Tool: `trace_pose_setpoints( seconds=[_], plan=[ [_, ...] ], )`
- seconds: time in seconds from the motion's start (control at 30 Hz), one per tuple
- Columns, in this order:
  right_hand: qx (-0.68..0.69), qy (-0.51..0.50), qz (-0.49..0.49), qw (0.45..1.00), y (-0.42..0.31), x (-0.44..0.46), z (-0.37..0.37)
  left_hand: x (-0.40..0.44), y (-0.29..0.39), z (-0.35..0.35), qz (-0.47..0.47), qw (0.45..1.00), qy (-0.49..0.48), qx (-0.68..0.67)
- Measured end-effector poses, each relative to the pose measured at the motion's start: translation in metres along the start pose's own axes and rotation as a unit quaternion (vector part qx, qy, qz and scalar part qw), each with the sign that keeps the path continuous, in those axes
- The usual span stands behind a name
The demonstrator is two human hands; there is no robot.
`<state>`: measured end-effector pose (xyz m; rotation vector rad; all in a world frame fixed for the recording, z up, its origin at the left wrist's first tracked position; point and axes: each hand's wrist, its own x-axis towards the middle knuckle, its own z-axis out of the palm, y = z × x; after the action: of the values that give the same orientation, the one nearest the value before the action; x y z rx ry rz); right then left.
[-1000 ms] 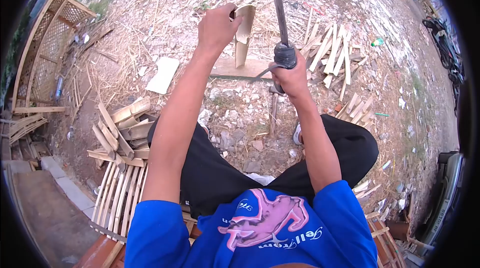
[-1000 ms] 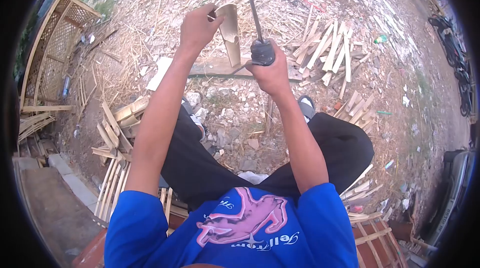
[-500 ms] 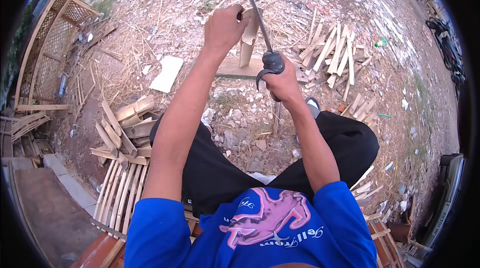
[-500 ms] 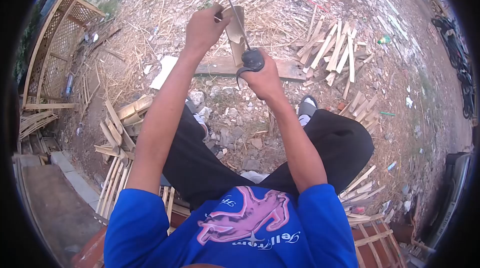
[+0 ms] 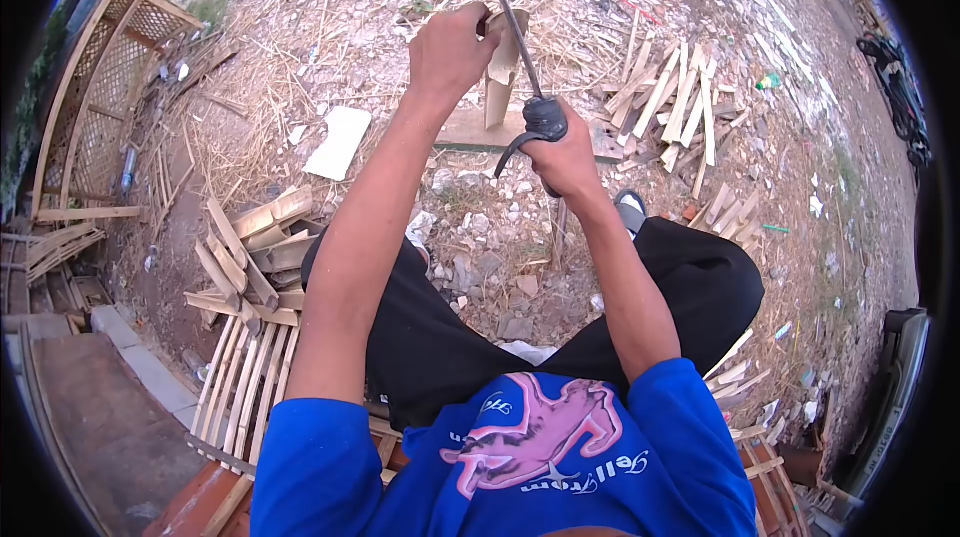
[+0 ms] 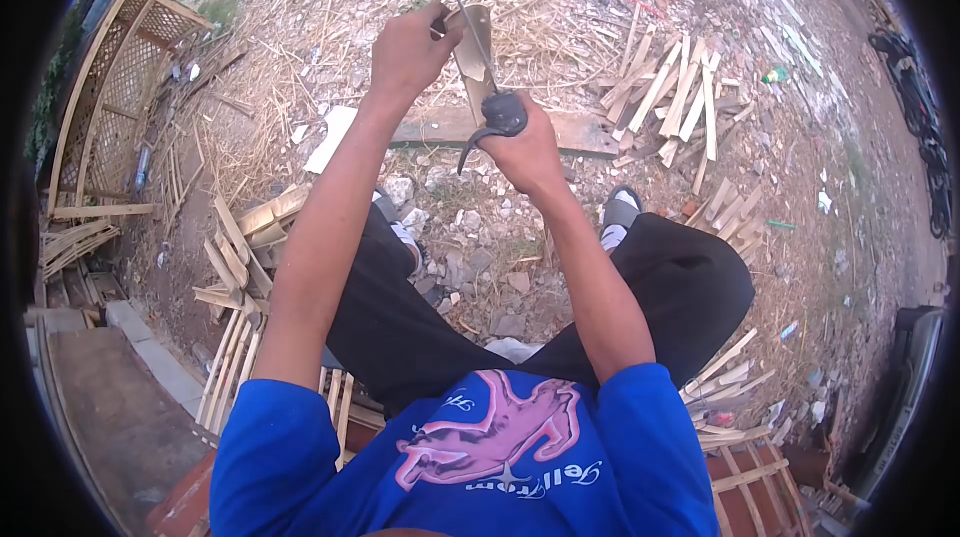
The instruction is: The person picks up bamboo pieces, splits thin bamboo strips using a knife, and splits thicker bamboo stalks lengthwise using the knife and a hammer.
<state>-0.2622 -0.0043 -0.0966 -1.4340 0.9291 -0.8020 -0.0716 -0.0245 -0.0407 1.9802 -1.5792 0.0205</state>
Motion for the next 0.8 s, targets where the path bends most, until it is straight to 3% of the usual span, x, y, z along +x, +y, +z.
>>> trace_pose_setpoints(
  seconds=[0.5,0.63,0.8],
  plan=[
    [-0.001,0.011,0.009,1.000,0.001,0.002,0.000,0.001,-0.005,0.007,0.021,1.000,0.010,-0.010],
    [0.029,0.014,0.059,0.998,-0.001,0.000,-0.003,-0.005,-0.007,0.023,0.030,0.994,0.013,-0.103],
    [0.034,0.008,0.022,0.999,0.015,-0.001,-0.008,-0.006,-0.013,0.055,0.027,0.975,0.006,-0.218]
  ],
)
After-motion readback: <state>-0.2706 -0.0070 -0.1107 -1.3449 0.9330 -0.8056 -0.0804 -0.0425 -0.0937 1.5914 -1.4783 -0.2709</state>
